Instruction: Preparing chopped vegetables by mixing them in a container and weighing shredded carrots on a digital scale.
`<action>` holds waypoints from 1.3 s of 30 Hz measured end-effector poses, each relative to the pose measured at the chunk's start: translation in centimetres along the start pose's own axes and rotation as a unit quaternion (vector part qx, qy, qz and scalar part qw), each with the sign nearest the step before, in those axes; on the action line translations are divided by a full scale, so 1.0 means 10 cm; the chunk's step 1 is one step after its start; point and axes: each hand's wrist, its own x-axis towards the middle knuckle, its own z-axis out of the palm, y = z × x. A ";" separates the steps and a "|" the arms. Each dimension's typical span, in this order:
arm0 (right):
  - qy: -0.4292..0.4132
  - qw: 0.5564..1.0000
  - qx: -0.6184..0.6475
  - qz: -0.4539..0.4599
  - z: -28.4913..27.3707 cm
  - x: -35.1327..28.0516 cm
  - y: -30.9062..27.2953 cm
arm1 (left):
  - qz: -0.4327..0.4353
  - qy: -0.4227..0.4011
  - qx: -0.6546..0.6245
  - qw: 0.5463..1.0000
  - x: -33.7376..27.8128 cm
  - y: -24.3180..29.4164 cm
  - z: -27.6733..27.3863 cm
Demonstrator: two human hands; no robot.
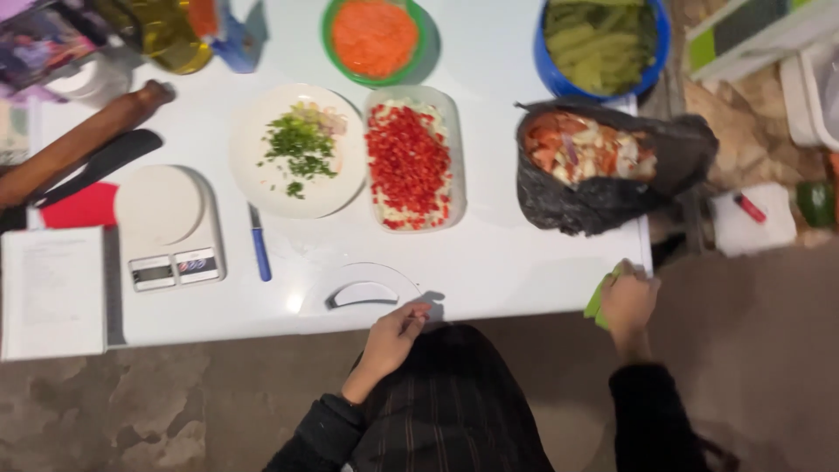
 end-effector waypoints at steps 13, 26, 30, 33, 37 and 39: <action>0.069 0.960 0.199 -0.183 -0.66 0.14 -1.34 | -0.039 0.102 -0.045 0.993 -0.26 -0.07 -0.12; 0.017 0.768 0.393 -0.505 -1.32 0.36 -4.51 | 0.003 0.439 -0.222 0.871 -0.47 -0.57 -0.38; -0.029 0.815 0.369 -0.446 -1.07 0.31 -3.78 | -0.015 0.418 -0.262 0.870 -0.40 -0.64 -0.34; -0.149 0.876 0.312 -0.335 -0.92 0.34 -3.00 | -0.013 0.373 -0.253 0.893 -0.27 -0.63 -0.25; -0.021 0.949 0.241 -0.203 -0.47 0.21 -2.16 | -0.018 0.320 -0.217 0.922 0.02 -0.68 -0.19; 0.000 0.965 0.244 -0.097 -0.50 0.19 -2.10 | -0.062 0.258 -0.205 0.942 0.29 -0.78 -0.19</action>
